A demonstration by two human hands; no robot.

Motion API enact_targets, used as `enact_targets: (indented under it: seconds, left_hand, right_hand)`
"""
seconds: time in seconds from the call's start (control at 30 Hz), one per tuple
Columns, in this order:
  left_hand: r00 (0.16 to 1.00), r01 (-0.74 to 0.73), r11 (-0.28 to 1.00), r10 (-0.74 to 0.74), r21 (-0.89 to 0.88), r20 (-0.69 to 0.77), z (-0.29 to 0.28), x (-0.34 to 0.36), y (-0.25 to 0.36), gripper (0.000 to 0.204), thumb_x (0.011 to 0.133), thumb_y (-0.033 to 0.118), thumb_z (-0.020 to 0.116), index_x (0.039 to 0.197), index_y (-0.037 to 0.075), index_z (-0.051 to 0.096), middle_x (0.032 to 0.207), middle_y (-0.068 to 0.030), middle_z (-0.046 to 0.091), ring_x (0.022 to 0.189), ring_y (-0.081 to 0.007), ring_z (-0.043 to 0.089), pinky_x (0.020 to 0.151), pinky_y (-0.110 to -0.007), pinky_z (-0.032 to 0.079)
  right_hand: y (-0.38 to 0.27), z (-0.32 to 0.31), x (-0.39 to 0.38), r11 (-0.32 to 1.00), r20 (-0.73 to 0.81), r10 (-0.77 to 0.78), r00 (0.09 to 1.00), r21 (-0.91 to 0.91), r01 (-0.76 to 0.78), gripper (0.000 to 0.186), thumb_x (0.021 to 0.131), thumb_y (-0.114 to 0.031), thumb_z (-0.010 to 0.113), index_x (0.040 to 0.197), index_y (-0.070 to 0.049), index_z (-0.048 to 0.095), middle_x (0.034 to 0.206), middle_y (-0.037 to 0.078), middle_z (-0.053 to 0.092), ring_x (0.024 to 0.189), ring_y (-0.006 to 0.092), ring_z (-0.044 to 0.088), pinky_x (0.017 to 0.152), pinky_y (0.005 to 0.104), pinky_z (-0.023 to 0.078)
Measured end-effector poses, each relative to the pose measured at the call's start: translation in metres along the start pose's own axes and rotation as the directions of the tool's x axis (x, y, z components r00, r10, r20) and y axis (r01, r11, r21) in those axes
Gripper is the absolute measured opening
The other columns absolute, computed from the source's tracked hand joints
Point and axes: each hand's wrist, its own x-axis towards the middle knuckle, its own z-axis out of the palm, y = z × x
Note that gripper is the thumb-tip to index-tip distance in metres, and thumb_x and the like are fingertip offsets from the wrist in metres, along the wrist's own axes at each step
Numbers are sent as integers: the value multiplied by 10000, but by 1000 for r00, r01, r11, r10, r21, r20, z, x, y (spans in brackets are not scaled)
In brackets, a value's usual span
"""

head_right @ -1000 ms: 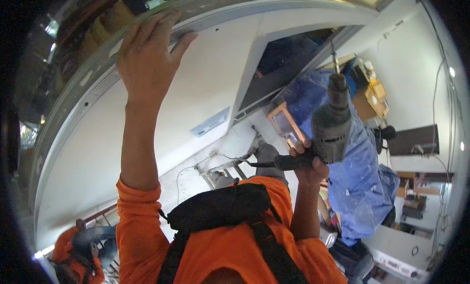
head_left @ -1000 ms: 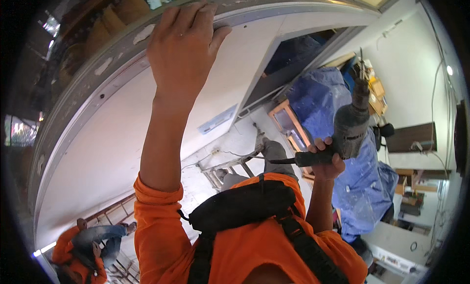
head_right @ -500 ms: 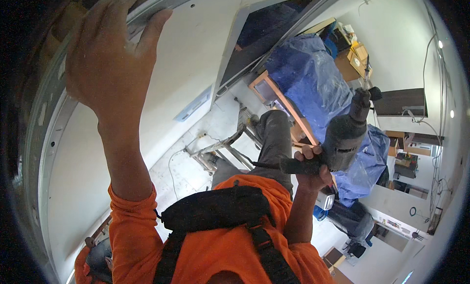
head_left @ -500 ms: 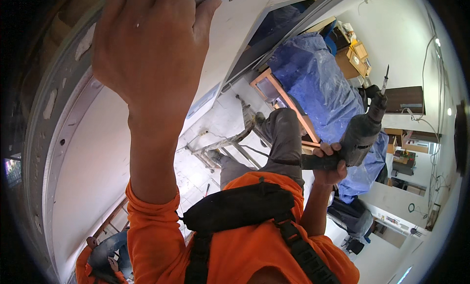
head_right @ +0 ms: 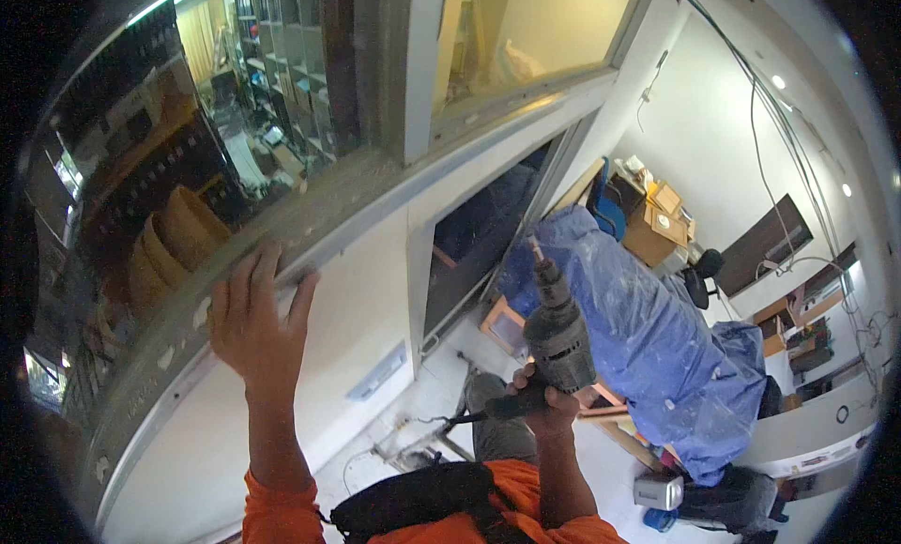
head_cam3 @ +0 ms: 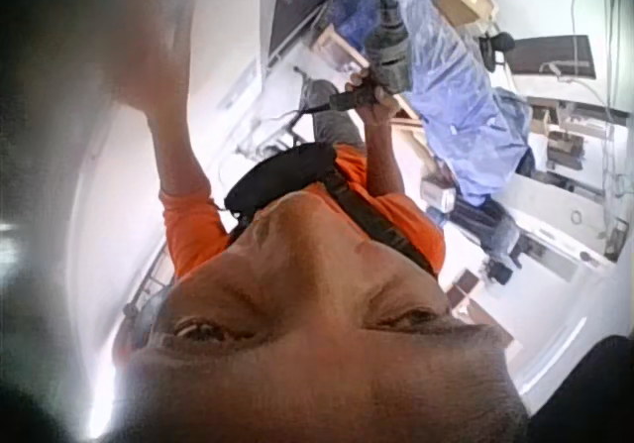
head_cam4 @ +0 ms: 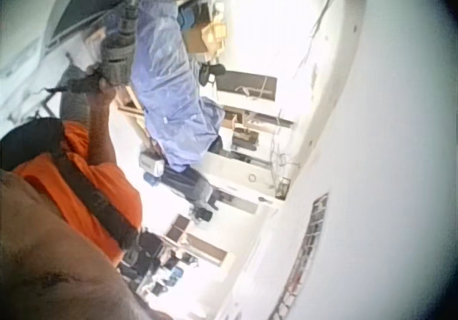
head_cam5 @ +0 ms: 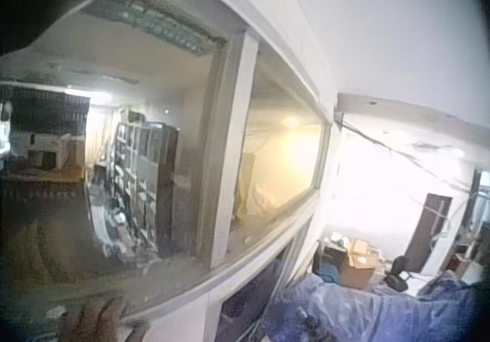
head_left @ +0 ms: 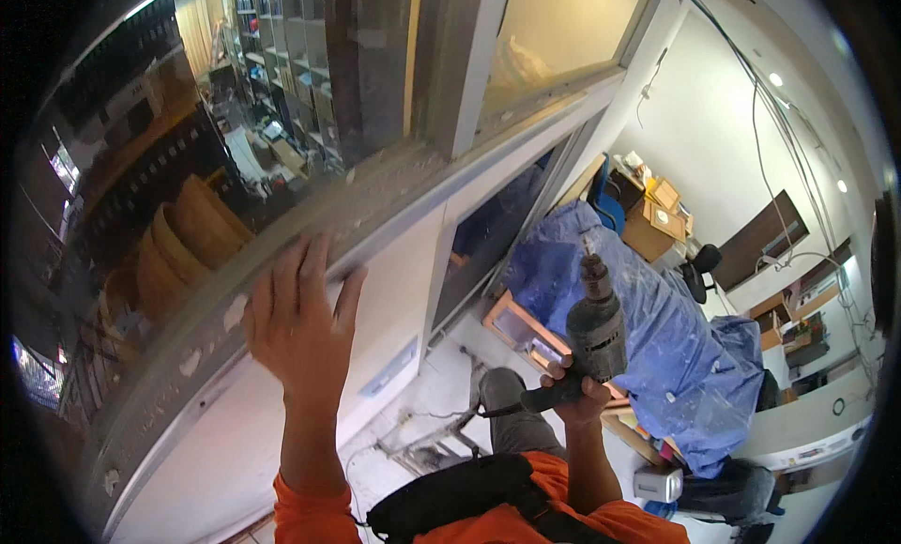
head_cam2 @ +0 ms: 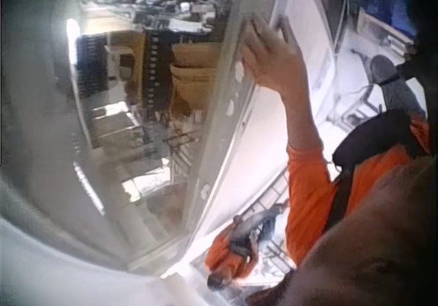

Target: The person drills into a metal frame on a wall using a power drill, hands the drill to a coworker, and presses the metal frame into place by hand.

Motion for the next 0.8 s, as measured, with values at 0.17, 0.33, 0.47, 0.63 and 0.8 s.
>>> enact_targets:
  seconds: [0.17, 0.33, 0.47, 0.63, 0.8]
  left_hand:
    - [1000, 9, 1000, -9, 11, -14, -5, 11, 12, 334, 817, 346, 819, 1071, 144, 741, 1052, -20, 740, 878, -224, 671, 791, -355, 515]
    - [998, 56, 993, -51, 102, -48, 6, 5, 10, 148, 893, 244, 759, 970, 117, 759, 976, -27, 764, 802, -230, 685, 794, -374, 514]
    - [986, 164, 952, -151, 259, -70, 14, -14, -3, 74, 913, 143, 710, 888, 81, 740, 897, -69, 769, 790, -260, 702, 873, -465, 496]
    - [972, 225, 952, -204, 208, -119, 14, 2, 8, 146, 945, 176, 683, 929, 56, 765, 784, -85, 714, 672, -232, 638, 636, -358, 504]
    - [986, 82, 972, -48, 219, -157, 6, 4, -2, 131, 872, 153, 791, 790, 59, 751, 821, -82, 752, 539, -188, 591, 471, -310, 456]
  right_hand:
    - [-5, -14, 69, 998, 120, 34, 992, 52, -41, 528, 807, -162, 741, 1287, -54, 550, 1135, 70, 626, 1040, 233, 554, 897, 433, 452]
    - [-11, -47, 129, 997, 168, 67, 983, 19, -72, 525, 745, -240, 770, 1168, 15, 590, 1055, 140, 625, 991, 253, 566, 874, 398, 436]
    - [-29, -64, 169, 997, 225, 38, 974, -78, -21, 559, 740, -232, 769, 1181, 48, 571, 982, 178, 632, 934, 304, 611, 860, 438, 447]
    - [-46, -74, 213, 1000, 245, -6, 970, -26, 13, 758, 710, -262, 841, 1288, 99, 506, 984, 228, 659, 856, 325, 656, 751, 410, 518]
    - [-73, -58, 255, 967, 228, 156, 961, -234, -101, 817, 707, -185, 861, 1366, 86, 462, 1045, 211, 672, 908, 315, 685, 817, 414, 545]
